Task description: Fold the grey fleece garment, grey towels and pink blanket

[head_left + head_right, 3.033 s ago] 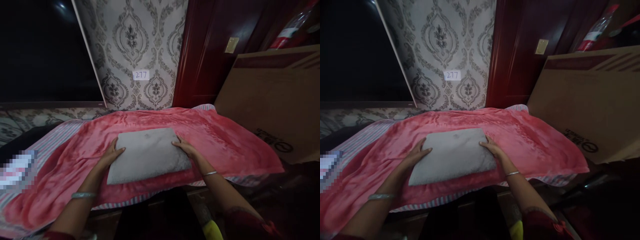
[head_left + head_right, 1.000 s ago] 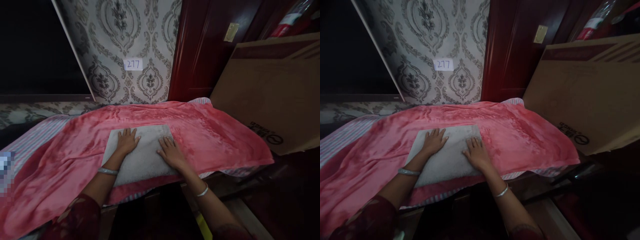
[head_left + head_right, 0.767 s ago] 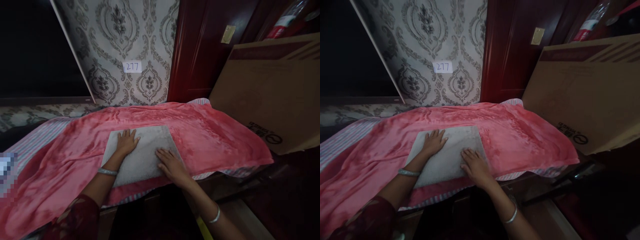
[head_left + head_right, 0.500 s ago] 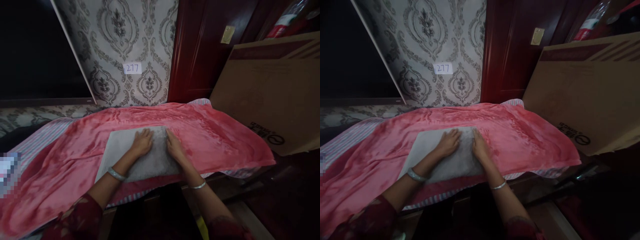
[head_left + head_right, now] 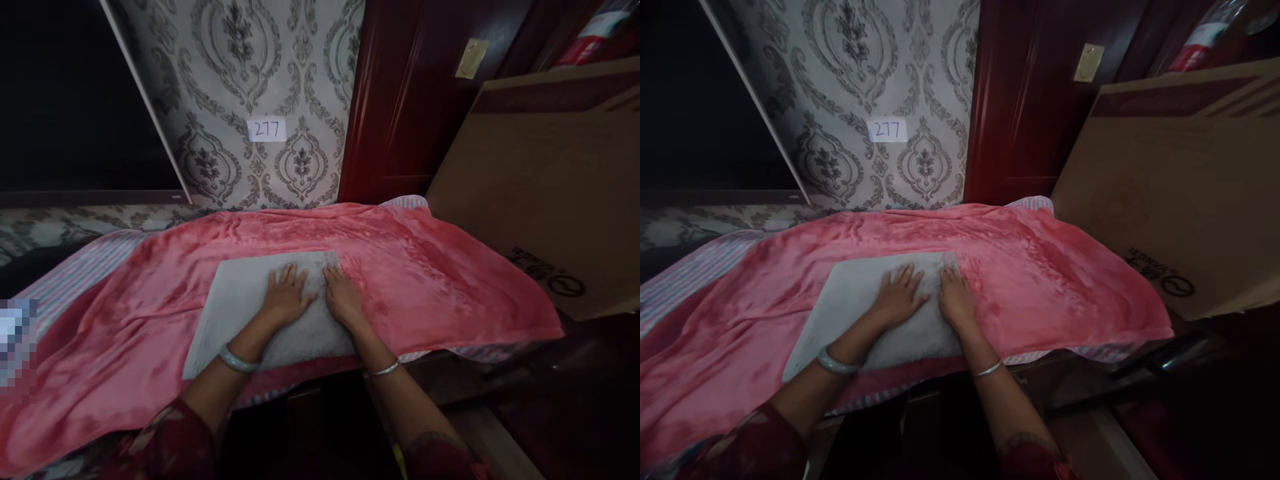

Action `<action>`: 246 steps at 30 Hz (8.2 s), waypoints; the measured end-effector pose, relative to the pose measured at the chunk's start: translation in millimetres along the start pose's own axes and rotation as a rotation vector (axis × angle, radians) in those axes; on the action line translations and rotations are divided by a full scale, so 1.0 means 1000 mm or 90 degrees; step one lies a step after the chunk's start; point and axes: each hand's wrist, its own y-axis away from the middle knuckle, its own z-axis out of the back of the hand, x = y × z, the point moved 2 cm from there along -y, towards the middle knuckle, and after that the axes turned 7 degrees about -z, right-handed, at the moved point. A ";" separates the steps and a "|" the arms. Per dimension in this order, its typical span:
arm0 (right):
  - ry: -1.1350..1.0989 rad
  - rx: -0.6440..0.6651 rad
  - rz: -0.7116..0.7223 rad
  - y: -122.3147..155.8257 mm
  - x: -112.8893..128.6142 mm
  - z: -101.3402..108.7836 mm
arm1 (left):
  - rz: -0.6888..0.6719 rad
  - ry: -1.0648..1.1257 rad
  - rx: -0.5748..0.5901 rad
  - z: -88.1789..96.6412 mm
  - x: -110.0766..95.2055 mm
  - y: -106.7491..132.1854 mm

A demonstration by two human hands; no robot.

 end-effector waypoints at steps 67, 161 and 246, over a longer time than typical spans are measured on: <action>-0.932 -0.203 -0.102 -0.105 -0.018 -0.066 | -0.005 -0.001 -0.051 -0.011 0.005 -0.040; -0.585 -0.152 -0.147 -0.017 -0.059 -0.022 | 0.387 0.247 -0.332 0.022 0.138 0.110; -0.463 -0.313 -0.085 0.006 -0.071 0.043 | 0.456 1.046 -0.490 -0.051 0.009 0.192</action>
